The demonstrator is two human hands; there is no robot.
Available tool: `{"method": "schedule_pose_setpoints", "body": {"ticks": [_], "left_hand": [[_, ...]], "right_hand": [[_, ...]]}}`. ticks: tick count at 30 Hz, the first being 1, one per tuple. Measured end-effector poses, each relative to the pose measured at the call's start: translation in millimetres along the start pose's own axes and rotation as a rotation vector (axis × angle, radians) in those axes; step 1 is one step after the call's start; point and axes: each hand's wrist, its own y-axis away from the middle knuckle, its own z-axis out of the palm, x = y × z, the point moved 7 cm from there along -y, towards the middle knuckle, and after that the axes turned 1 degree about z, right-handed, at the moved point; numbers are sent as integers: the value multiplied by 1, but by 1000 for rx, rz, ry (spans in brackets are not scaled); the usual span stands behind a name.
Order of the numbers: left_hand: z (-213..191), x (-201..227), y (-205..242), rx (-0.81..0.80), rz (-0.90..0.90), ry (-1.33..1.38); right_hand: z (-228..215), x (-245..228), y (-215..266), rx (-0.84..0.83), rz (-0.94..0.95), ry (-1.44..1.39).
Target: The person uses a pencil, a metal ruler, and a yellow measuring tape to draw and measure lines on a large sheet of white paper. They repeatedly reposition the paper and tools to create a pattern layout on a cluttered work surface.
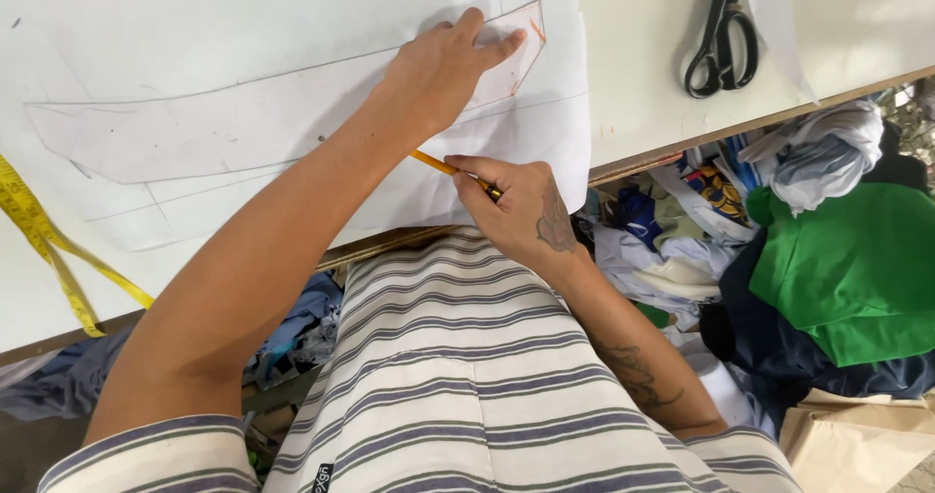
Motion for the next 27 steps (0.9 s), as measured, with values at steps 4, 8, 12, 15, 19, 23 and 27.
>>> {"method": "schedule_pose_setpoints", "body": {"ticks": [4, 8, 12, 15, 19, 23, 27], "left_hand": [[-2, 0, 1, 52, 12, -2], [2, 0, -2, 16, -1, -20], [2, -1, -1, 19, -14, -26], [3, -1, -5, -59, -49, -15], [-2, 1, 0, -65, -44, 79], [-4, 1, 2, 36, -3, 61], [-5, 3, 2, -29, -30, 47]], "right_hand": [[15, -2, -8, -83, 126, -36], [21, -2, -14, -16, -54, 49], [6, -6, -11, 57, -52, 146], [-23, -13, -4, 205, -171, 159], [-70, 12, 2, 248, -79, 183], [-165, 46, 18, 612, -178, 541], [-251, 77, 46, 929, -78, 534]]}}
